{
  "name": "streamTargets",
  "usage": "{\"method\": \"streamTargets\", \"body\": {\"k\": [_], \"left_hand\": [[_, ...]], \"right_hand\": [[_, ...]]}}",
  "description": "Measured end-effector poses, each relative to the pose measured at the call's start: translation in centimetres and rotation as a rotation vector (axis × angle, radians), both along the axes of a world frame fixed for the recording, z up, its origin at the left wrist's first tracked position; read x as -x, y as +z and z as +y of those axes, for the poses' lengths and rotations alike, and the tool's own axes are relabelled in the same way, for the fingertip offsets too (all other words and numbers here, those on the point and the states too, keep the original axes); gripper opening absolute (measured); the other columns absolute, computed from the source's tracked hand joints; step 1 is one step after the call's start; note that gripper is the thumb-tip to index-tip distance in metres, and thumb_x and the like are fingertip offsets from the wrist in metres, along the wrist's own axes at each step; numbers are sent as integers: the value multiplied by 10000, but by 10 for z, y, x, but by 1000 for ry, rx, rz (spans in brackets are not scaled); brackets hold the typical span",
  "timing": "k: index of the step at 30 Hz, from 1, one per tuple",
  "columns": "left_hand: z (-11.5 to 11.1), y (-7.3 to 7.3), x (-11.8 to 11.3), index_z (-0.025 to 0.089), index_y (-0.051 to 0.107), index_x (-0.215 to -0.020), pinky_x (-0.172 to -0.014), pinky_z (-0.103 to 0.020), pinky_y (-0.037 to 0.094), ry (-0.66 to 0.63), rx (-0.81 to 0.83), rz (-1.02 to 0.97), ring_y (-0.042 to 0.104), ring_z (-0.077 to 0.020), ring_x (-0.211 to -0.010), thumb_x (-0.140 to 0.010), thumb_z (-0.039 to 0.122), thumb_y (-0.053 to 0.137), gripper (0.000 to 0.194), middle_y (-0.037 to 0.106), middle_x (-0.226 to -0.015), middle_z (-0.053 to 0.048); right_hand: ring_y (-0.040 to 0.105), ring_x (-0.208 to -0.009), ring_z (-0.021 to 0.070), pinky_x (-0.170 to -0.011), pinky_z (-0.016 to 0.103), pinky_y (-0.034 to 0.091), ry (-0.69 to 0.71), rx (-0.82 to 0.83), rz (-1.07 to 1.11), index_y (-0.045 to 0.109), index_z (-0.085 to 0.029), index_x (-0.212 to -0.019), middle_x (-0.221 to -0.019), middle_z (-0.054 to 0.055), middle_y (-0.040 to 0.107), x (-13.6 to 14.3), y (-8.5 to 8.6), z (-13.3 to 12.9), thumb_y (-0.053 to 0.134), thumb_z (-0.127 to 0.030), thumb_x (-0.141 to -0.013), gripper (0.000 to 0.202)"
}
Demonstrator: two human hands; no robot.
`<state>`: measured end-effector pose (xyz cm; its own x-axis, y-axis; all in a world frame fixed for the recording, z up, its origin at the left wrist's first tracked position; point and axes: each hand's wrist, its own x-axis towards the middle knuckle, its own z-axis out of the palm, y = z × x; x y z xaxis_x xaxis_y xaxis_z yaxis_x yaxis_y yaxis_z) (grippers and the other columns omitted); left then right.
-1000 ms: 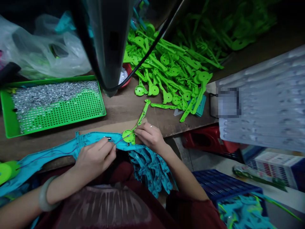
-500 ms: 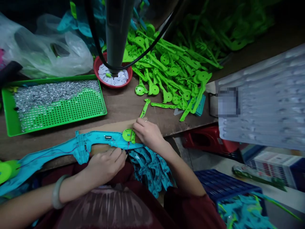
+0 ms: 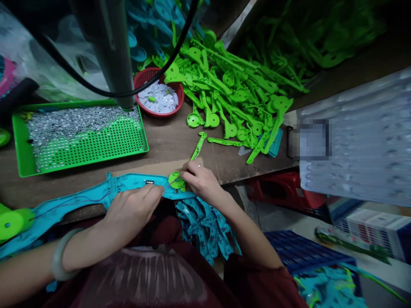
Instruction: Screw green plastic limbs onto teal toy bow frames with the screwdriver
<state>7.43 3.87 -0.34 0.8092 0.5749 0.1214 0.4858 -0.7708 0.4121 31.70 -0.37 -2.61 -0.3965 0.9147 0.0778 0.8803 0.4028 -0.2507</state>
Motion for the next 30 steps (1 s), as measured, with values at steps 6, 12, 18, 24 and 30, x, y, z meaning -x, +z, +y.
{"method": "streamTargets", "body": {"k": [6, 12, 18, 24, 30], "left_hand": [[-4, 3, -15, 218, 629, -828, -467, -272, 337, -113, 138, -16, 625, -150, -516, -993, 245, 453, 242, 684, -663, 31], [13, 4, -4, 204, 636, -817, -439, -289, 240, -90, 13, 187, 603, -170, -497, -926, 208, 538, 147, 692, -701, -1], [28, 10, -15, 175, 644, -806, -445, -291, 199, 36, -6, 379, 624, -204, -521, -906, 236, 573, 138, 690, -694, -40], [43, 18, -27, 168, 669, -773, -495, -274, 319, -10, 122, 454, 654, -207, -612, -903, 202, 533, 191, 716, -750, -67], [76, 16, -25, 205, 730, -793, -599, -238, 417, -230, 280, 304, 647, -153, -633, -889, 216, 560, 197, 728, -742, -24]], "right_hand": [[520, -828, 165, -674, 258, 418, 3, 15, 119, 636, -154, -941, -977, 94, 585, -3, -1, -1, 419, -156, -972, 220], [546, -805, 176, -676, 280, 449, -49, 63, 117, 638, -146, -928, -933, 87, 573, 4, 10, -2, 503, -267, -958, 184], [525, -766, 178, -642, 308, 412, -94, 86, -7, 627, -154, -826, -926, 84, 574, 17, 22, -1, 569, -328, -927, 210], [504, -846, 227, -652, 338, 369, -155, 49, -180, 614, -174, -811, -877, 84, 582, 38, 26, 9, 622, -287, -899, 143], [432, -871, 226, -697, 337, 354, 55, 45, -67, 602, -181, -888, -898, 78, 567, 40, 17, 9, 487, -162, -960, 138]]}}
